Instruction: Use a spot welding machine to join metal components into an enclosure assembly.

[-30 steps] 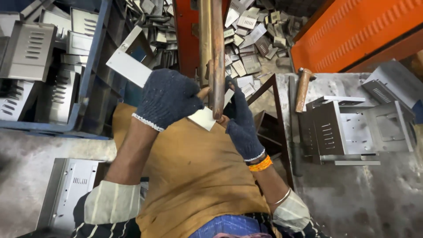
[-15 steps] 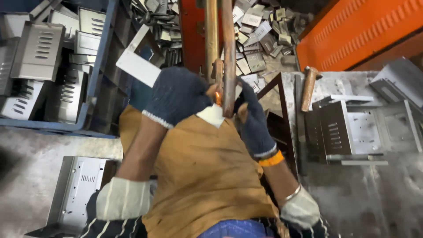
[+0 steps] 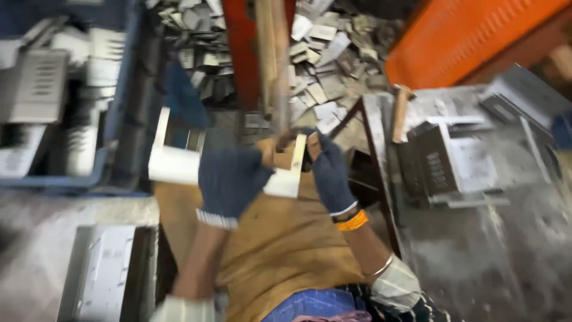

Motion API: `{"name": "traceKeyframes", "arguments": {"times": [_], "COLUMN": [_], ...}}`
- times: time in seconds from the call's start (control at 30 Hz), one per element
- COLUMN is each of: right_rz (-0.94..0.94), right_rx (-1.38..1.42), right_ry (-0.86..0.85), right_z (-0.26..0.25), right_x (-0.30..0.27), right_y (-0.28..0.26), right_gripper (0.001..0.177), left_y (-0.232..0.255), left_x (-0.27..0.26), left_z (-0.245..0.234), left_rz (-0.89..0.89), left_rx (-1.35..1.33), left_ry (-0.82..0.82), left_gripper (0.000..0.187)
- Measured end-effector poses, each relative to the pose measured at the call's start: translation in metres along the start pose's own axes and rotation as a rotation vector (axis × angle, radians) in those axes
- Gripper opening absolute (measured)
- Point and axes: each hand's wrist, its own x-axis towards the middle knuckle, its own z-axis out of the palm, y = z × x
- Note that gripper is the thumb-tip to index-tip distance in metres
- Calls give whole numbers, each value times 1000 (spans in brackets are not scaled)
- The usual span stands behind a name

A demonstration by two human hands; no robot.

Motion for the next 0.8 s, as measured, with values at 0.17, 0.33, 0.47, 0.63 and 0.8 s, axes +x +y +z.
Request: {"name": "traceKeyframes", "arguments": {"times": [0.17, 0.33, 0.47, 0.63, 0.8], "right_rz": [-10, -321, -706, -634, -489], "right_rx": [-330, -570, -499, -745, -1389], "right_ry": [269, 527, 763, 1052, 865], "right_z": [-70, -194, -264, -378, -371], "right_x": [-38, -88, -79, -81, -103], "right_y": [-26, -116, -156, -85, -55], "right_gripper": [44, 26, 35, 39, 42], "left_y": [102, 175, 188, 150, 73], "left_x": [-39, -17, -3, -16, -30], "left_z": [19, 20, 49, 71, 51], "left_rz": [-45, 331, 628, 584, -14], "left_rx": [-314, -665, -682, -604, -635], "left_ry": [-118, -194, -117, -263, -256], "left_gripper": [28, 23, 31, 17, 12]}}
